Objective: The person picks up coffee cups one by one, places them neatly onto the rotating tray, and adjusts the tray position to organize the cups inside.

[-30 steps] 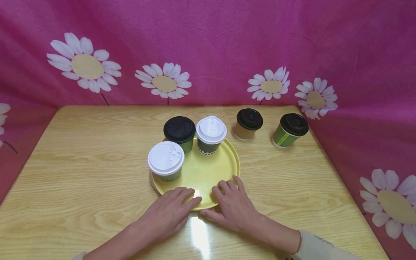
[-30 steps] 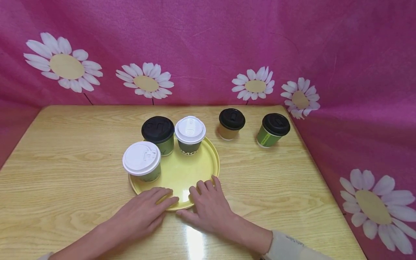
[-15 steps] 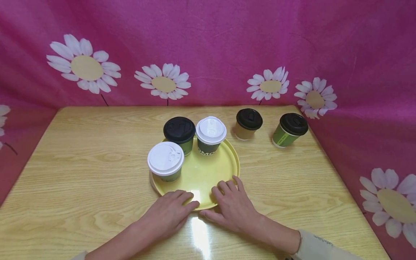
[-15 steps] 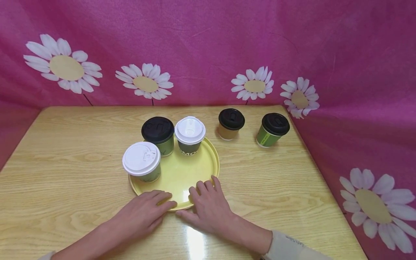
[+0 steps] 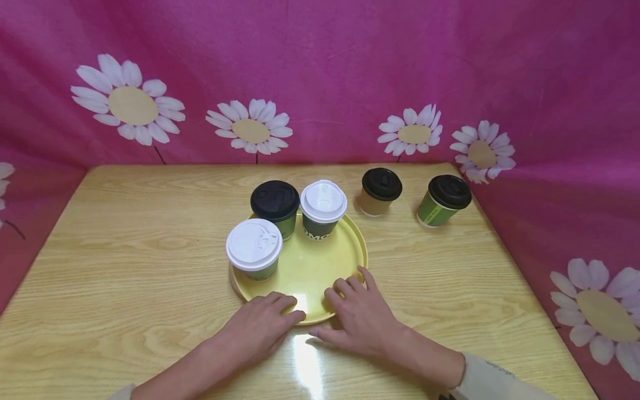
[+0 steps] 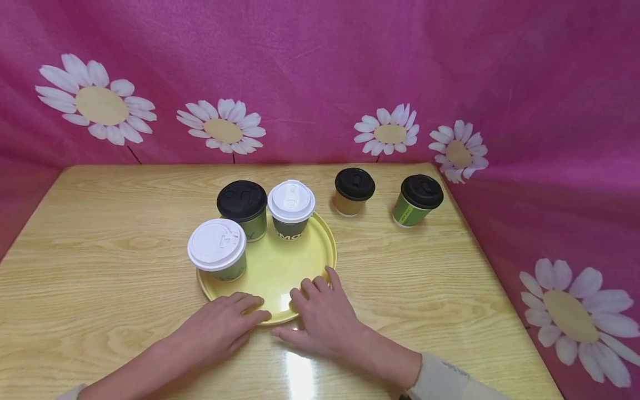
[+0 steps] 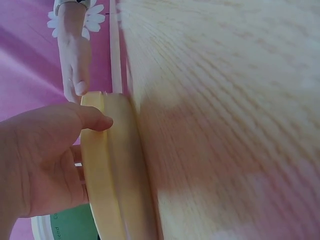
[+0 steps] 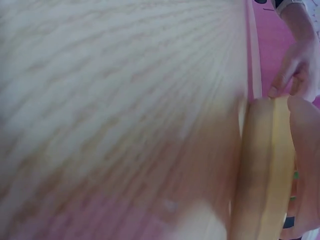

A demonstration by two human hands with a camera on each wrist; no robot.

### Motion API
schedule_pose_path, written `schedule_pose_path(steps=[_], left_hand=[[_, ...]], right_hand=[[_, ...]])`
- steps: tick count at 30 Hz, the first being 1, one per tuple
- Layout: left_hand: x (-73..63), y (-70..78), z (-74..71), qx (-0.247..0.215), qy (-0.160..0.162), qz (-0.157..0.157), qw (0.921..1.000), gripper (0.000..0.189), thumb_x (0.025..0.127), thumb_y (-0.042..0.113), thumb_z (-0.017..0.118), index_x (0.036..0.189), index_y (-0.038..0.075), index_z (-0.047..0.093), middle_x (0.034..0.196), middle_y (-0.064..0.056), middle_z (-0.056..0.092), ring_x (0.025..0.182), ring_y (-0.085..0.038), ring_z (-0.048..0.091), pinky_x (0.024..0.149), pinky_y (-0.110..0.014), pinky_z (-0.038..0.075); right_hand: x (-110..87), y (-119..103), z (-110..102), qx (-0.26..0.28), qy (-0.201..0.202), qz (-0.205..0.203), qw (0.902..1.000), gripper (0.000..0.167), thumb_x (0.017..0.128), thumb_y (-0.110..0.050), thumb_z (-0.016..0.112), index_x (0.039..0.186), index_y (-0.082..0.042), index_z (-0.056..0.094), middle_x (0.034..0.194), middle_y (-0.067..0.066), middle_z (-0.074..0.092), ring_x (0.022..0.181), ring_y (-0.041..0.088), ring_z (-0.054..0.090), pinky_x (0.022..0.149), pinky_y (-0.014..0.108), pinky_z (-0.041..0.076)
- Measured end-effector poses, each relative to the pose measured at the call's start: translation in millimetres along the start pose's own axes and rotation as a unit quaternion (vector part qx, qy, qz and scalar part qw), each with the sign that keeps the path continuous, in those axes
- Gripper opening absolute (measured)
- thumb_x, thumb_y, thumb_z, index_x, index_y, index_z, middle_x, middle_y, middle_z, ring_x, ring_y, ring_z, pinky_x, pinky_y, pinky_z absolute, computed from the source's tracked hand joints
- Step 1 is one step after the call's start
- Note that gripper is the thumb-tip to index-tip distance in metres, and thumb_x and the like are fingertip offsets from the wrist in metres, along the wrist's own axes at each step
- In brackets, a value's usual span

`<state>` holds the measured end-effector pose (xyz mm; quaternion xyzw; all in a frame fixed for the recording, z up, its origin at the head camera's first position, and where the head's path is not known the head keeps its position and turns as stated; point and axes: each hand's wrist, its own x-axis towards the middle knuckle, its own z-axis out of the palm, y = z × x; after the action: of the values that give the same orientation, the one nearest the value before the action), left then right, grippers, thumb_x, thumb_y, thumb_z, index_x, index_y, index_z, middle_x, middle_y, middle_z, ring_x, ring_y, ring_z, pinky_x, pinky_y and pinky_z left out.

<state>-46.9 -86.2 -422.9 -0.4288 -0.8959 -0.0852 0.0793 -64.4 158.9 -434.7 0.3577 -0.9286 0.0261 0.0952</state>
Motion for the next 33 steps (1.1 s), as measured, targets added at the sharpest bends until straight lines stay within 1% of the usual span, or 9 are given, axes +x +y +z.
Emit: schedule_pose_path(steps=[5, 9, 12, 17, 20, 23, 27, 30, 33], left_hand=[[-0.3, -0.3, 0.4, -0.004, -0.001, -0.001, 1.0, 0.018, 0.09, 0.015, 0.068, 0.108, 0.018, 0.069, 0.11, -0.006, 0.063, 0.101, -0.023, 0.061, 0.071, -0.035, 0.055], [-0.4, -1.1, 1.5, -0.002, 0.004, 0.005, 1.0, 0.017, 0.09, 0.015, 0.068, 0.107, 0.018, 0.068, 0.109, -0.006, 0.063, 0.1, -0.023, 0.061, 0.07, -0.035, 0.055], [-0.4, -1.6, 2.9, -0.004, 0.009, 0.008, 0.9999, 0.017, 0.09, 0.015, 0.068, 0.106, 0.018, 0.068, 0.109, -0.006, 0.063, 0.1, -0.023, 0.061, 0.069, -0.035, 0.055], [-1.0, -1.9, 4.1, -0.01, 0.016, 0.01, 0.9998, 0.017, 0.09, 0.013, 0.067, 0.106, 0.018, 0.068, 0.109, -0.005, 0.063, 0.1, -0.023, 0.061, 0.068, -0.035, 0.054], [-1.2, -1.7, 3.6, -0.01, 0.017, 0.01, 0.9997, 0.017, 0.09, 0.013, 0.067, 0.106, 0.019, 0.069, 0.11, -0.005, 0.063, 0.1, -0.023, 0.061, 0.068, -0.035, 0.054], [-1.2, -1.5, 2.8, -0.009, 0.017, 0.01, 0.9998, 0.017, 0.091, 0.014, 0.067, 0.106, 0.018, 0.069, 0.11, -0.005, 0.063, 0.1, -0.023, 0.061, 0.068, -0.035, 0.054], [-1.4, -1.7, 2.5, -0.007, 0.021, 0.009, 0.9997, 0.016, 0.091, 0.014, 0.067, 0.106, 0.018, 0.069, 0.109, -0.005, 0.063, 0.1, -0.023, 0.061, 0.068, -0.035, 0.054], [-1.7, -2.1, 3.1, -0.008, 0.027, 0.008, 0.9996, 0.016, 0.09, 0.014, 0.067, 0.106, 0.018, 0.069, 0.108, -0.005, 0.063, 0.099, -0.023, 0.062, 0.067, -0.035, 0.054], [-2.0, -2.4, 3.8, -0.01, 0.028, 0.008, 0.9995, 0.017, 0.09, 0.013, 0.068, 0.107, 0.018, 0.069, 0.109, -0.006, 0.063, 0.1, -0.023, 0.062, 0.067, -0.035, 0.054]], right_hand=[[0.5, 6, -3, 0.021, 0.005, -0.014, 0.9997, 0.056, 0.089, -0.074, 0.047, 0.096, -0.02, 0.062, 0.104, 0.001, 0.059, 0.1, 0.025, 0.054, 0.108, 0.055, 0.031], [2.0, 14, -6, 0.078, 0.039, -0.014, 0.9961, 0.048, 0.097, -0.059, 0.047, 0.111, -0.018, 0.065, 0.117, 0.004, 0.059, 0.11, 0.025, 0.053, 0.107, 0.049, 0.034], [4.0, 22, -11, 0.134, 0.081, 0.007, 0.9876, 0.039, 0.1, -0.044, 0.05, 0.12, -0.013, 0.064, 0.122, 0.006, 0.058, 0.114, 0.026, 0.052, 0.104, 0.047, 0.037], [6.8, 43, -21, 0.204, 0.147, 0.069, 0.9655, 0.031, 0.096, -0.028, 0.062, 0.12, -0.009, 0.062, 0.123, 0.007, 0.059, 0.117, 0.026, 0.052, 0.101, 0.044, 0.041], [8.3, 58, -24, 0.239, 0.184, 0.109, 0.9473, 0.035, 0.091, -0.02, 0.07, 0.122, -0.004, 0.061, 0.122, 0.009, 0.06, 0.116, 0.027, 0.053, 0.099, 0.045, 0.043], [10.8, 73, -27, 0.284, 0.21, 0.157, 0.9222, 0.04, 0.089, -0.012, 0.073, 0.124, -0.001, 0.059, 0.121, 0.012, 0.06, 0.115, 0.028, 0.054, 0.098, 0.047, 0.045], [15.1, 91, -28, 0.365, 0.219, 0.227, 0.8759, 0.049, 0.087, -0.008, 0.076, 0.13, 0.0, 0.053, 0.125, 0.015, 0.057, 0.118, 0.03, 0.054, 0.101, 0.048, 0.046], [19.0, 103, -26, 0.411, 0.216, 0.262, 0.846, 0.056, 0.086, -0.007, 0.077, 0.134, 0.001, 0.048, 0.129, 0.018, 0.054, 0.121, 0.035, 0.053, 0.104, 0.05, 0.044], [22.5, 112, -20, 0.428, 0.215, 0.284, 0.8303, 0.061, 0.085, -0.007, 0.078, 0.136, 0.002, 0.045, 0.132, 0.019, 0.052, 0.123, 0.039, 0.051, 0.106, 0.051, 0.042]])
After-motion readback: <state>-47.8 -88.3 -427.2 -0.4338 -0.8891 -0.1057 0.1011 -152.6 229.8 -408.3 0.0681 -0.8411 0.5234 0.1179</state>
